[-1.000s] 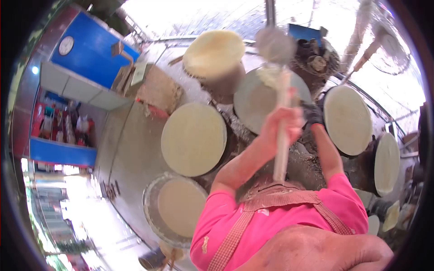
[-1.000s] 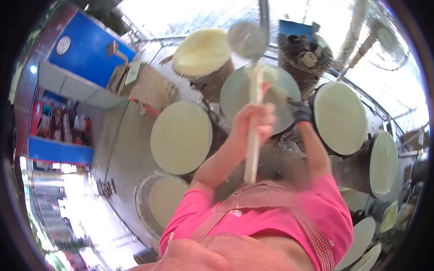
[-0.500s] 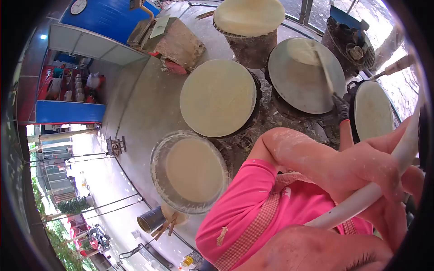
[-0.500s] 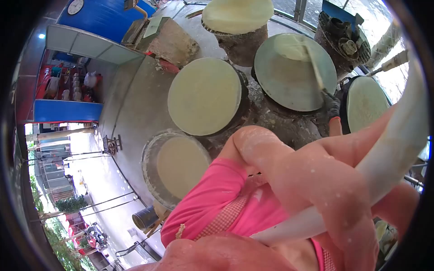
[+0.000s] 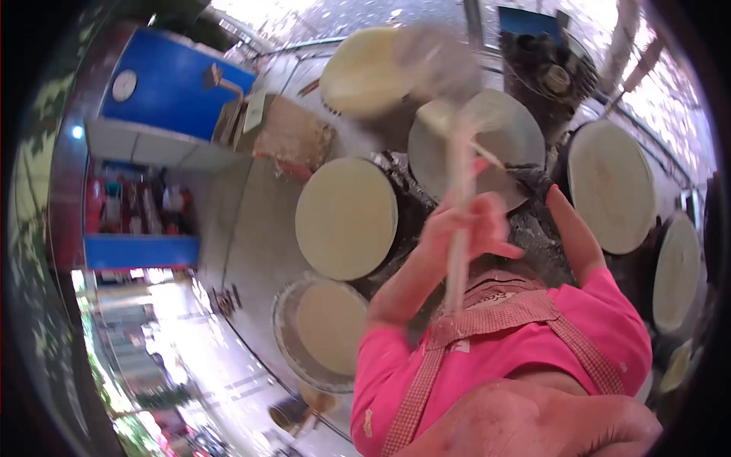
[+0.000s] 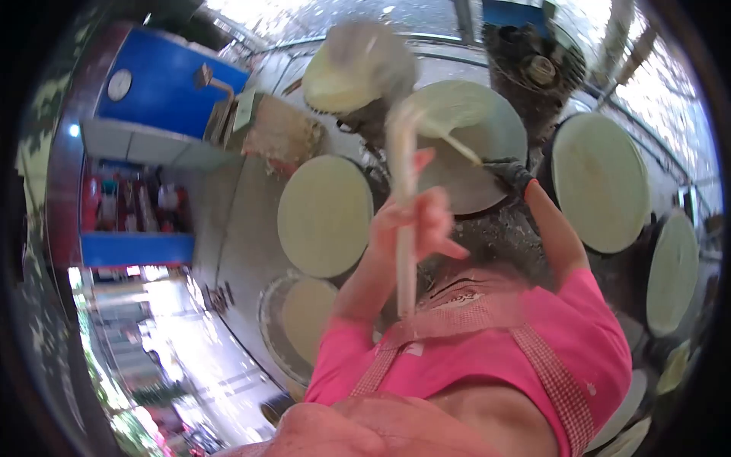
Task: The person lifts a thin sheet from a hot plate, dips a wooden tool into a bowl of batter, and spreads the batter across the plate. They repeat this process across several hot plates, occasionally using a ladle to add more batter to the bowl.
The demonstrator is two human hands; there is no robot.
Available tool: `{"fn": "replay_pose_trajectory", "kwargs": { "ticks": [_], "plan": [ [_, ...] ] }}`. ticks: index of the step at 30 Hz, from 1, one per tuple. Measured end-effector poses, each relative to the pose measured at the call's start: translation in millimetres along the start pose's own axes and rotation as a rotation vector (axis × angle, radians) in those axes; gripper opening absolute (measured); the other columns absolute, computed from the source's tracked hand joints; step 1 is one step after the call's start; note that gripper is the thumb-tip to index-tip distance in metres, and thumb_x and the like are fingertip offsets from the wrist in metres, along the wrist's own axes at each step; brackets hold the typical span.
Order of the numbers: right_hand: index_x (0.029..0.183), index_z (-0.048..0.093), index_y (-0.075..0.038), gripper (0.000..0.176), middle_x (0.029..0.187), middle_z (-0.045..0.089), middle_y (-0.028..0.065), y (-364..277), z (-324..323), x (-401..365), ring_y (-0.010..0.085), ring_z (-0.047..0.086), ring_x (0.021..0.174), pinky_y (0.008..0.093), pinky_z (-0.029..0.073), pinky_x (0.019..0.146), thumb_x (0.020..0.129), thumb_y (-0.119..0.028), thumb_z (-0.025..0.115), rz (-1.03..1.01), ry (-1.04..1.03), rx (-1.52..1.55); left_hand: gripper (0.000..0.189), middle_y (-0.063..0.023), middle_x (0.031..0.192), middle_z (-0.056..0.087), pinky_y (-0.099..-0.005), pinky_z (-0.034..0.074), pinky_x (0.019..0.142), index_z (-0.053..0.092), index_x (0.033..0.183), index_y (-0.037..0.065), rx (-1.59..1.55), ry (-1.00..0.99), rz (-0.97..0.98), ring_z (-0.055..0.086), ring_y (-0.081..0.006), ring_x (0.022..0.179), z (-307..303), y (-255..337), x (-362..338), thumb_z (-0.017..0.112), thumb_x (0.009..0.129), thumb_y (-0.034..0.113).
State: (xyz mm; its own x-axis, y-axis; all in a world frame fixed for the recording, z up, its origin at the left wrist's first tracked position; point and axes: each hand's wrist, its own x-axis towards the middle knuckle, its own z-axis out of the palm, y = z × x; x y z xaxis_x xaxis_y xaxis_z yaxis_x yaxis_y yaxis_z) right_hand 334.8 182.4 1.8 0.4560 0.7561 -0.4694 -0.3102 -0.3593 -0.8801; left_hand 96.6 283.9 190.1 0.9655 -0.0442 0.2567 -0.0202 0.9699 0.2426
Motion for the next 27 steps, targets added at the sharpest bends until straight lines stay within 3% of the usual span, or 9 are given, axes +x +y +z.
{"fn": "replay_pose_trajectory", "kwargs": {
  "ticks": [4,6,10,12,13,15,19,22,27],
  "plan": [
    [0.082,0.063,-0.006,0.014,0.067,0.057,0.0027,14.4,-41.1,-5.2,0.0107,0.05,0.06,0.0238,0.041,0.052,0.072,-0.016,0.065,0.005,0.019,0.191,0.061,-0.0069,0.072,0.041,-0.0473,0.051,0.067,0.018,0.129,0.024,0.331,0.706,0.097,0.047,-0.017,0.06,-79.3,2.8,-107.6,0.045,0.079,0.005],
    [0.08,0.062,-0.007,0.016,0.066,0.058,0.0027,18.4,-78.2,27.4,0.0116,0.051,0.056,0.0242,0.041,0.048,0.069,-0.016,0.068,0.095,0.191,0.349,0.055,-0.0048,0.067,0.04,-0.0432,0.052,0.064,0.022,0.126,0.025,0.389,1.05,0.076,0.045,-0.0148,0.056,-82.6,-8.3,-147.6,0.045,0.08,0.007],
    [0.084,0.063,-0.007,0.019,0.065,0.058,0.0024,25.5,-55.3,45.5,0.0112,0.049,0.048,0.0246,0.04,0.043,0.067,-0.015,0.068,0.132,0.146,0.204,0.047,-0.0022,0.063,0.037,-0.0224,0.04,0.041,0.029,0.122,0.024,0.239,1.216,0.075,0.038,-0.01,0.047,-112.0,-35.1,-222.8,0.045,0.081,0.007],
    [0.083,0.063,-0.01,0.021,0.06,0.056,-0.0002,66.4,-62.9,45.8,0.0098,0.047,0.042,0.0245,0.039,0.039,0.065,-0.018,0.07,-1.05,-0.098,-0.58,0.045,-0.0014,0.061,0.034,-0.0194,0.029,0.036,0.032,0.121,0.025,0.083,1.221,0.078,0.034,-0.0078,0.044,-109.0,-51.2,-236.0,0.045,0.082,0.006],
    [0.083,0.063,-0.01,0.021,0.06,0.056,-0.0002,71.0,-72.3,42.2,0.0098,0.047,0.042,0.0245,0.039,0.039,0.065,-0.018,0.07,-1.058,-0.115,-0.586,0.045,-0.0014,0.061,0.034,-0.0194,0.029,0.036,0.032,0.121,0.025,0.077,1.218,0.097,0.034,-0.0078,0.044,-107.7,-61.5,-244.8,0.045,0.082,0.006],
    [0.087,0.063,-0.013,0.015,0.064,0.055,-0.0036,42.7,-86.2,25.3,0.0057,0.046,0.051,0.0221,0.037,0.04,0.073,-0.015,0.062,0.101,-0.118,0.086,0.043,-0.0008,0.059,0.032,-0.0189,0.027,0.035,0.033,0.121,0.023,0.079,1.209,0.069,0.031,-0.0069,0.043,-108.9,-72.5,-257.3,0.042,0.084,0.004],
    [0.087,0.062,-0.011,0.026,0.068,0.059,-0.0009,11.2,-94.3,75.4,0.0088,0.05,0.052,0.0239,0.039,0.04,0.063,-0.017,0.072,0.11,0.04,0.264,0.04,0.0,0.057,0.031,-0.0171,0.026,0.036,0.032,0.123,0.016,0.033,1.064,0.115,0.03,-0.0053,0.041,-128.3,-91.0,-278.4,0.039,0.086,0.004],
    [0.09,0.062,-0.013,0.027,0.069,0.059,-0.0021,12.0,-70.8,81.2,0.008,0.05,0.054,0.0232,0.039,0.041,0.065,-0.017,0.07,0.343,-0.027,-0.031,0.039,0.0004,0.057,0.031,-0.0171,0.027,0.036,0.032,0.123,0.016,-0.144,1.141,0.141,0.029,-0.0051,0.04,-124.4,-97.4,-266.3,0.039,0.086,0.005],
    [0.085,0.06,-0.013,0.022,0.065,0.055,-0.0014,35.5,-94.5,47.7,0.0089,0.05,0.056,0.024,0.04,0.043,0.067,-0.023,0.066,-0.132,-0.316,-0.028,0.037,0.0011,0.057,0.032,-0.0172,0.028,0.037,0.034,0.121,0.016,0.008,1.283,0.113,0.03,-0.005,0.041,-139.5,-115.9,-288.8,0.041,0.086,0.006]
  ]
}}
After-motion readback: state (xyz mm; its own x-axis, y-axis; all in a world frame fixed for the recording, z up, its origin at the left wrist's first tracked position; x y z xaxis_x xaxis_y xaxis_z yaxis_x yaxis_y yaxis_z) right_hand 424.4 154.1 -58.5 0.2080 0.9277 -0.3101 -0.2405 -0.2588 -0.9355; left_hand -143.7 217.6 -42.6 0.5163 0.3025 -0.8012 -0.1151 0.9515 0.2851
